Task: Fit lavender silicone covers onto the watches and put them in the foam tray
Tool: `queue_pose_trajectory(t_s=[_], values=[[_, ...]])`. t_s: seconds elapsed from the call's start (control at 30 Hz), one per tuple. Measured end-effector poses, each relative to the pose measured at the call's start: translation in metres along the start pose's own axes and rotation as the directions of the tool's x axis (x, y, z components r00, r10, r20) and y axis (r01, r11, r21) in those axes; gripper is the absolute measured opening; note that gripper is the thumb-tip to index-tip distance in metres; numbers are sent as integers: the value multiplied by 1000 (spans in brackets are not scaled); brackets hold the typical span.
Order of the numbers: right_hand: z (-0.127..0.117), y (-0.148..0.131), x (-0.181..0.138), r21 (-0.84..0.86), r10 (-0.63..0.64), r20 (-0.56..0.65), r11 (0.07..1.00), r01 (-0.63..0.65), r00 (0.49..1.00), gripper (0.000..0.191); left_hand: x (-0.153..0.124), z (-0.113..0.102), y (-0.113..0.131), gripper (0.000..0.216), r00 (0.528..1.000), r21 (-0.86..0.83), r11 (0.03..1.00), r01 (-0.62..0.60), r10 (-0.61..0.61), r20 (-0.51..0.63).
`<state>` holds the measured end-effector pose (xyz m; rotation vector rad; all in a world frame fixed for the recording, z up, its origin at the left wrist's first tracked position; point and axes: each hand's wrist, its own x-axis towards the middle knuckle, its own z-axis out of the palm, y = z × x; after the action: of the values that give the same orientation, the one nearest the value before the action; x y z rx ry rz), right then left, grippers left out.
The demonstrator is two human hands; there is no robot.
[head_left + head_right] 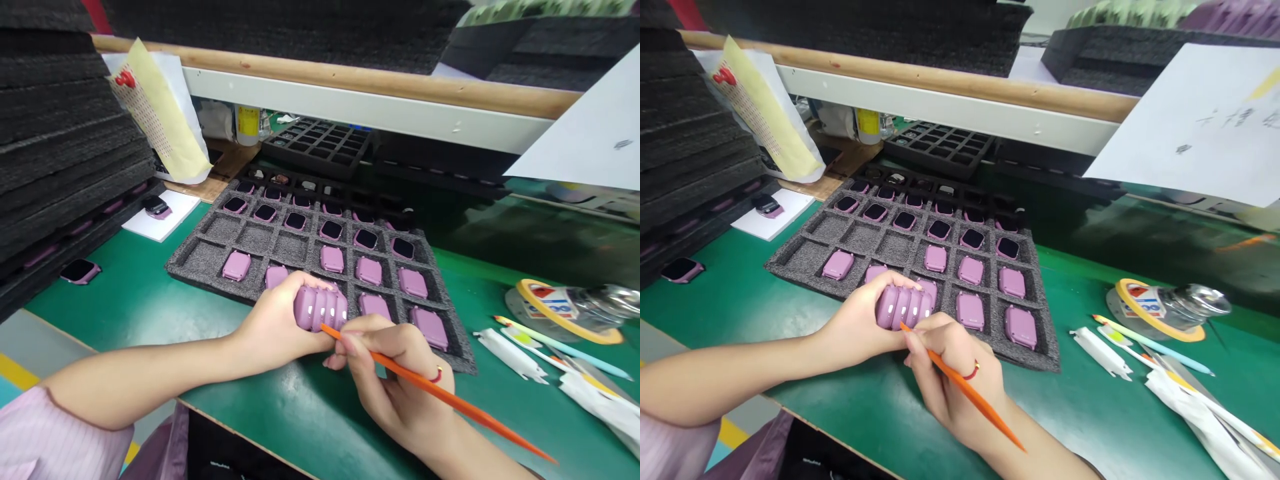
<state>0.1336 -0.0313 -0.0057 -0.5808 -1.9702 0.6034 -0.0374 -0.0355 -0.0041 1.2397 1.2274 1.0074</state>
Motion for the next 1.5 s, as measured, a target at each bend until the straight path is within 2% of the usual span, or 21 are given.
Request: queue_pose_trajectory(t_s=[0.07,0.13,0.2,0.27,0.3,0.4,0.43,0.53,0.57,0.67,0.7,0.8,0.83,0.87,0.93,1.0,1.17,1.3,1.37,1.43,1.5], values=[[-6,1,2,18,-4,-41,1000,5,999,17,0,0,1,49,1000,-2,1000,-1,1,-15],[-15,4,3,-51,-98,-13,994,97,995,12,1,0,2,48,1000,1,1000,-4,4,-27],[-23,10,4,-192,-256,134,941,279,957,27,1,0,1,49,1000,-22,1000,-17,17,-13],[-28,17,3,-297,-339,283,858,419,897,33,0,-1,1,49,1000,-42,999,-28,28,-6],[-30,20,3,-344,-327,306,838,424,894,32,0,-1,1,48,999,-34,999,-31,31,-9],[-31,23,2,-449,-246,179,841,301,953,39,-3,-2,4,48,999,35,999,-33,34,-36],[-31,22,3,-453,-242,175,841,296,954,43,-4,-3,5,50,999,39,998,-39,40,-34],[-32,16,4,-390,-314,337,812,435,888,46,-6,-4,10,49,997,15,998,-68,68,-31],[-32,15,5,-391,-311,349,809,439,884,45,-6,-5,11,49,996,25,997,-76,77,-40],[-30,15,7,-443,-261,186,838,318,947,42,-7,-7,15,51,993,89,993,-81,88,-77],[-29,15,7,-431,-272,183,842,326,945,42,-8,-8,16,52,993,91,992,-83,90,-74],[-28,15,10,-372,-362,318,803,466,876,43,-9,-9,19,52,994,65,994,-89,93,-61],[-29,14,12,-396,-344,317,799,453,884,42,-10,-9,20,52,993,68,994,-91,96,-69],[-32,13,15,-441,-294,267,809,388,918,42,-10,-10,21,53,991,79,993,-93,100,-83],[-42,11,20,-511,-157,113,838,193,981,42,-11,-10,24,55,989,106,990,-92,104,-107],[-57,10,24,-538,-78,47,838,91,996,41,-12,-11,26,57,988,116,989,-91,104,-113],[-105,16,10,-699,37,163,709,89,986,33,-14,-13,29,57,991,97,993,-65,75,-107],[-139,34,-21,-858,156,110,513,14,982,45,-15,-14,28,57,992,97,993,-66,75,-98],[-152,44,-38,-893,180,105,450,13,978,46,-15,-14,28,57,992,102,993,-65,76,-102],[-161,54,-52,-884,151,152,463,66,977,39,-14,-13,28,57,992,109,992,-62,73,-102],[-164,62,-62,-838,107,220,530,132,969,27,-13,-13,28,58,993,117,991,-61,72,-96]])
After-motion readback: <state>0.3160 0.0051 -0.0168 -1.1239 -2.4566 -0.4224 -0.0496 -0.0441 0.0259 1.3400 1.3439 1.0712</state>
